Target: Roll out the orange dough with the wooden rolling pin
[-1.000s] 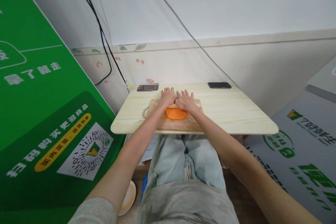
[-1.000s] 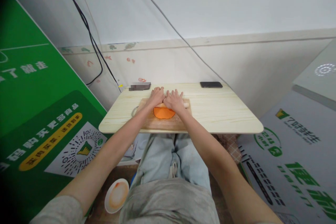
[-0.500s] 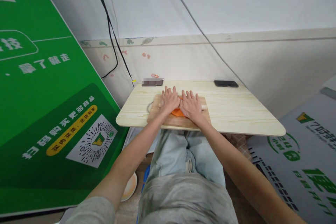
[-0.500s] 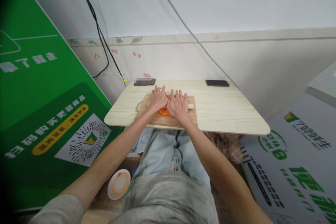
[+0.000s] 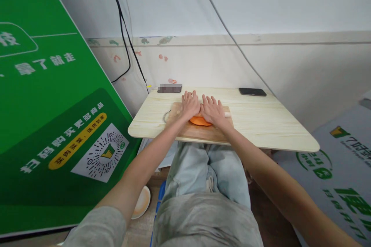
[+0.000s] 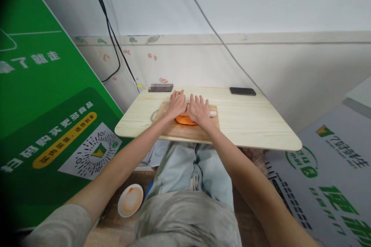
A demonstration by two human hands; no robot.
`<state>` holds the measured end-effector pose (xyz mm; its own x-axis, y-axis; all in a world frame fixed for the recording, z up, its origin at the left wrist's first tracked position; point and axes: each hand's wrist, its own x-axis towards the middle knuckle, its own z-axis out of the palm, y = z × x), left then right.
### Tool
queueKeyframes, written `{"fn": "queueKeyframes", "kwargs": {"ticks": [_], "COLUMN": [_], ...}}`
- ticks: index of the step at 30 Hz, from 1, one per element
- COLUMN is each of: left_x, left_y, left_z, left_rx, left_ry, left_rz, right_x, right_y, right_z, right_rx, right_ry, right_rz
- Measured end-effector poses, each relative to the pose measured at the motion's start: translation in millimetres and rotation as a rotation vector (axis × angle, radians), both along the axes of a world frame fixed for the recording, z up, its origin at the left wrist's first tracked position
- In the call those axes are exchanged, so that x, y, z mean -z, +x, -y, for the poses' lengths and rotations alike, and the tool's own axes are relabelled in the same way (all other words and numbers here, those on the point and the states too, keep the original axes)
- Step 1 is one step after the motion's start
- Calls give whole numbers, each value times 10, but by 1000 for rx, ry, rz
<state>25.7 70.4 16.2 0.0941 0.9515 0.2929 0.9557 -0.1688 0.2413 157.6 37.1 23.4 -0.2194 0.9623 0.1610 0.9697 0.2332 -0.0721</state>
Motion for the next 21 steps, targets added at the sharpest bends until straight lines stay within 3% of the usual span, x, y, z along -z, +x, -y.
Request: {"fn": "queueKeyframes", "kwargs": {"ticks": [6, 10, 15, 21], "left_x": [-76, -98, -71, -98], "left_y": [66, 109, 110, 102], "left_z": [-560, -787, -847, -693], "left_rx": [20, 23, 27, 2], "left_ry": [121, 80, 52, 32], "left_rz": [-34, -41, -32, -56], "right_x": [-93, -123, -95, -80], "right_y": [7, -3, -8, -15], "right_z": [-616, -821, -825, -715], "right_rx": [25, 85, 107, 121], "right_ry": [-157, -126, -55, -52], "right_rz": [-60, -99, -86, -104]}}
